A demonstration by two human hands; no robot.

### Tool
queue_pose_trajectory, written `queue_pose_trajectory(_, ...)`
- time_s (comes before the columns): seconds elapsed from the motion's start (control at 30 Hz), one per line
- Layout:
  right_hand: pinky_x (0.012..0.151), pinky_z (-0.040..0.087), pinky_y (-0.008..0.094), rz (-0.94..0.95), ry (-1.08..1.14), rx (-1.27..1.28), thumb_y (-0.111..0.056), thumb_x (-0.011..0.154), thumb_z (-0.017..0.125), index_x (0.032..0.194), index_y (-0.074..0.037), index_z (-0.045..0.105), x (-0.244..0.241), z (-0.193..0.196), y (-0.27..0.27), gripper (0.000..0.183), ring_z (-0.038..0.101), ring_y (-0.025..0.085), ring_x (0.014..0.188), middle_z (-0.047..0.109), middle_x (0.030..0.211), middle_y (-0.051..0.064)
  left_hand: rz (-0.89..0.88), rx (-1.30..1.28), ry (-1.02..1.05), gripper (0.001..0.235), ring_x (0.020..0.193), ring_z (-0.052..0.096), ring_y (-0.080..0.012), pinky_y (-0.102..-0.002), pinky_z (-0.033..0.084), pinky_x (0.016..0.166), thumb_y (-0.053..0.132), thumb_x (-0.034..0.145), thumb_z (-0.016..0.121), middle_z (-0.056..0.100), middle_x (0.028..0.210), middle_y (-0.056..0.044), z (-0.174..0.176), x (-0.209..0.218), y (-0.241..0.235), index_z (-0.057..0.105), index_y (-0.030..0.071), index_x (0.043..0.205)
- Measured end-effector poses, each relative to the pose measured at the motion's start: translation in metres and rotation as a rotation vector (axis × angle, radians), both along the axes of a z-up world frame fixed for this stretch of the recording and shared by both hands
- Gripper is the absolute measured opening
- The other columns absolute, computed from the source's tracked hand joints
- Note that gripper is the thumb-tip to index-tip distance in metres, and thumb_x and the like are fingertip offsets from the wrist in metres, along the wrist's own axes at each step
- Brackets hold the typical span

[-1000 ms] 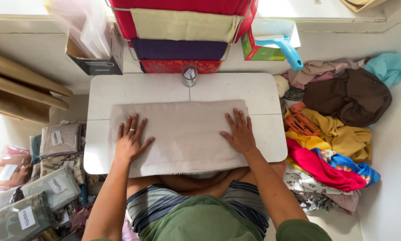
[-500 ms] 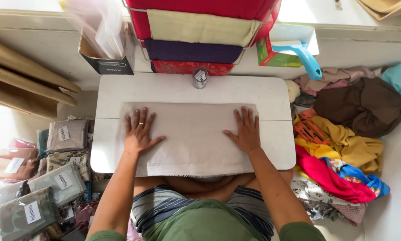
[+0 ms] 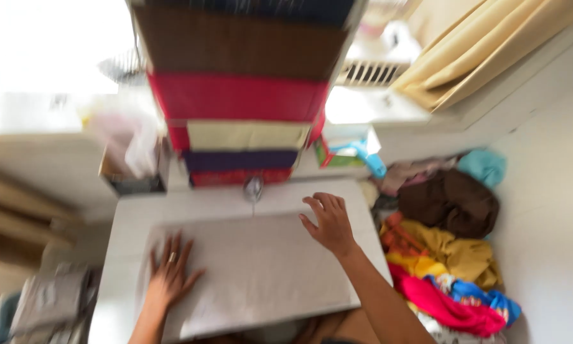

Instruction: The person unfolds a piece of light-colored fabric on a white table and smooths it out. They then use a lint roller to roll over the fabric surface repeatedly to remove lint or debris. Finally, the person folds the fabric back up.

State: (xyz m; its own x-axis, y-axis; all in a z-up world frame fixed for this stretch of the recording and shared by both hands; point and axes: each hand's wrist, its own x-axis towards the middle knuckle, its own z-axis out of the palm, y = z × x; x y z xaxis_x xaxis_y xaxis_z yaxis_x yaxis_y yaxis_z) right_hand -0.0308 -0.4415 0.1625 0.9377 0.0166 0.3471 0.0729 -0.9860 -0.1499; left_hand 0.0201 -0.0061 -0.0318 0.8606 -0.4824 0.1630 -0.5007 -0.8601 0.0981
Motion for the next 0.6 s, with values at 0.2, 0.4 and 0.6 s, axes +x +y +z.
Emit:
queue_pose_trajectory(0.2, 0.087, 0.043, 0.045, -0.443, -0.357, -0.181, -0.052, 0.09, 0.07, 0.119, -0.01, 0.051, 0.041, 0.119, -0.071, 0.056, 0.058, 0.031, 0.09, 0.057, 0.104, 0.012, 0.229, -0.024, -0.139, 0.098, 0.156, 0.028, -0.0196, -0.074, 0.011, 0.123, 0.088, 0.072, 0.048, 0.031, 0.168, 0.005, -0.1, 0.008, 0.036, 0.035, 0.036, 0.154)
queue_pose_trajectory(0.4, 0.089, 0.051, 0.055, -0.505, 0.201, 0.179, -0.026, 0.095, 0.063, 0.149, -0.028, 0.039, 0.058, 0.106, -0.097, 0.059, 0.066, 0.041, 0.108, 0.066, 0.12, 0.015, 0.267, -0.034, -0.182, 0.098, 0.158, 0.024, -0.0159, -0.069, 0.013, 0.123, 0.086, 0.077, 0.036, 0.024, 0.172, 0.009, -0.111, -0.009, 0.056, 0.029, 0.034, 0.159)
queue_pose_trajectory(0.6, 0.074, 0.051, 0.046, -0.349, -0.197, 0.256, -0.013, 0.098, 0.056, 0.141, -0.014, 0.055, -0.045, 0.118, -0.024, 0.044, 0.066, 0.036, 0.086, 0.068, 0.11, 0.015, 0.24, 0.039, 0.036, 0.094, 0.158, 0.016, -0.016, -0.058, 0.007, 0.126, 0.083, 0.087, 0.028, 0.02, 0.171, 0.005, -0.046, -0.035, 0.051, 0.021, 0.028, 0.163)
